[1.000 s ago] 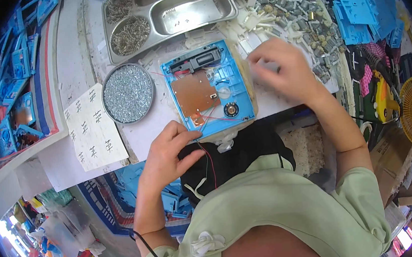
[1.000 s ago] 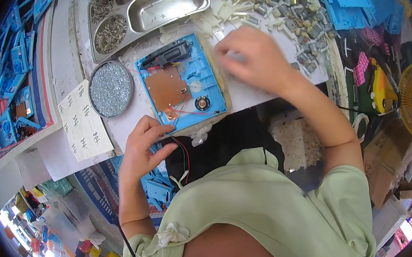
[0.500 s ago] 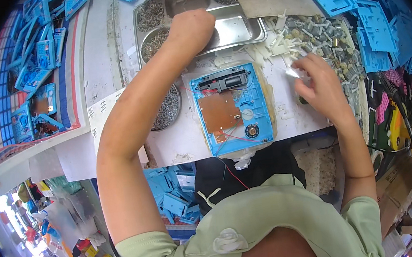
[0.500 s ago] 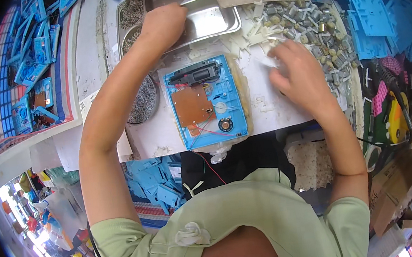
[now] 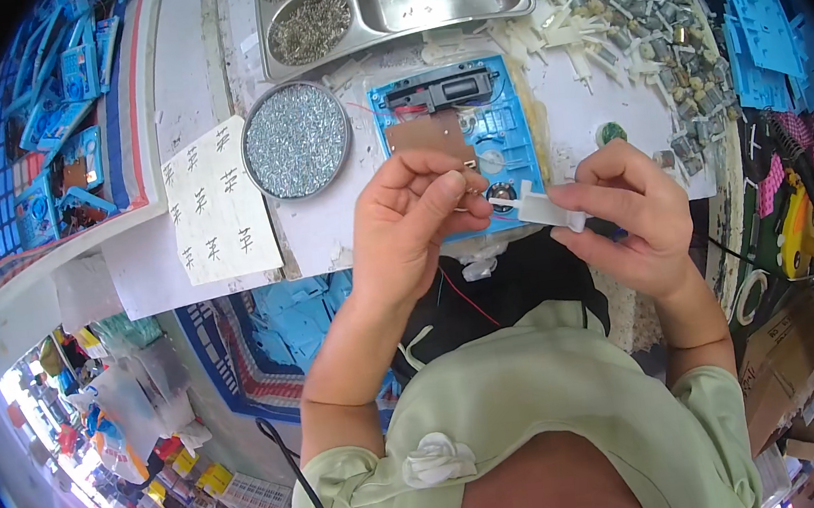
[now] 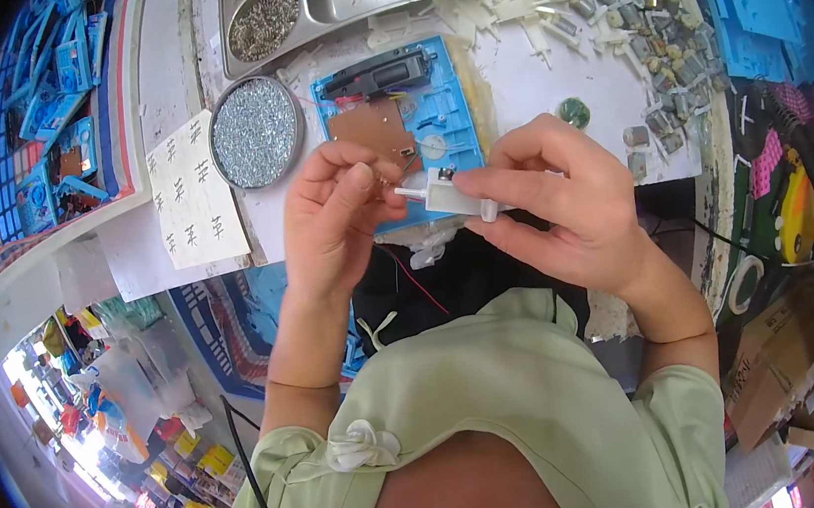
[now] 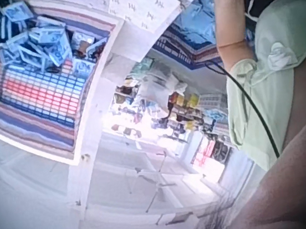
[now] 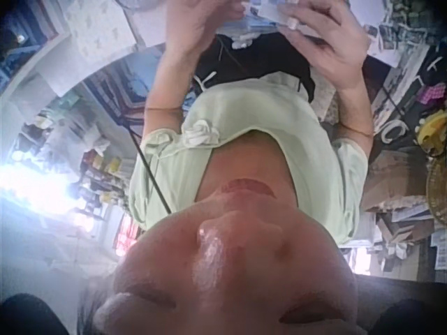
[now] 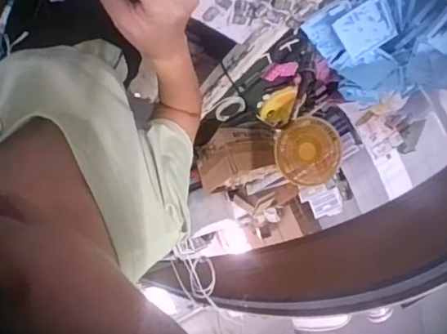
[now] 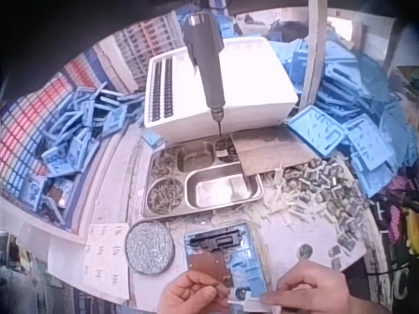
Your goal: Soldering components and assembling plastic housings for electronic devices.
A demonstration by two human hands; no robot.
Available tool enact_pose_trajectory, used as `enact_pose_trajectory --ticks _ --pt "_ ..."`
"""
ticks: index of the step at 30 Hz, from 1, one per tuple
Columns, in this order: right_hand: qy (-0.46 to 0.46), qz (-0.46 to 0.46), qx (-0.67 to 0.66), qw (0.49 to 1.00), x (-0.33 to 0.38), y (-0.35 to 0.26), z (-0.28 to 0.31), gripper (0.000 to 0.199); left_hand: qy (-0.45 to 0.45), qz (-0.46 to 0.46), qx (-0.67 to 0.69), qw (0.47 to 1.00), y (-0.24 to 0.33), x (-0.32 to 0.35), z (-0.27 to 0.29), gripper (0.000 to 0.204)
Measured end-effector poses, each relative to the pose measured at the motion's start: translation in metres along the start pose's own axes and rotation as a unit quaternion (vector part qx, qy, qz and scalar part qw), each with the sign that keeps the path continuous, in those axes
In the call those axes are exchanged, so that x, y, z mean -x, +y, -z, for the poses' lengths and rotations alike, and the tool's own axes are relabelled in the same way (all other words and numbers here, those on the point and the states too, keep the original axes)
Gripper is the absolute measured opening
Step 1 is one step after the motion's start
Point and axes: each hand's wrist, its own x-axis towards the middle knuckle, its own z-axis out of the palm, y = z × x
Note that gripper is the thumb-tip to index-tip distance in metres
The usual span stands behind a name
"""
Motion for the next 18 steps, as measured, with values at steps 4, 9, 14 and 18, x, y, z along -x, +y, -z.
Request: enact_pose_trajectory --ticks 4,9,14,18 --pt "-0.014 0.017 0.044 0.999 0.002 -0.002 -0.009 0.041 -0.015 0.014 0.069 0.997 -0.018 0.01 0.008 0.012" --pt "-0.021 0.066 0.088 0.994 0.002 -0.006 -0.008 0.043 0.007 0.007 0.068 0.998 -0.027 0.014 0.009 0.009" --pt "-0.024 0.072 0.107 0.991 0.01 -0.002 -0.011 0.043 -0.001 0.006 0.028 1.0 -0.032 0.016 -0.002 0.01" --pt "-0.024 0.065 0.094 0.993 0.015 0.004 -0.006 0.041 -0.038 -0.046 -0.176 0.983 -0.029 0.014 -0.011 0.011"
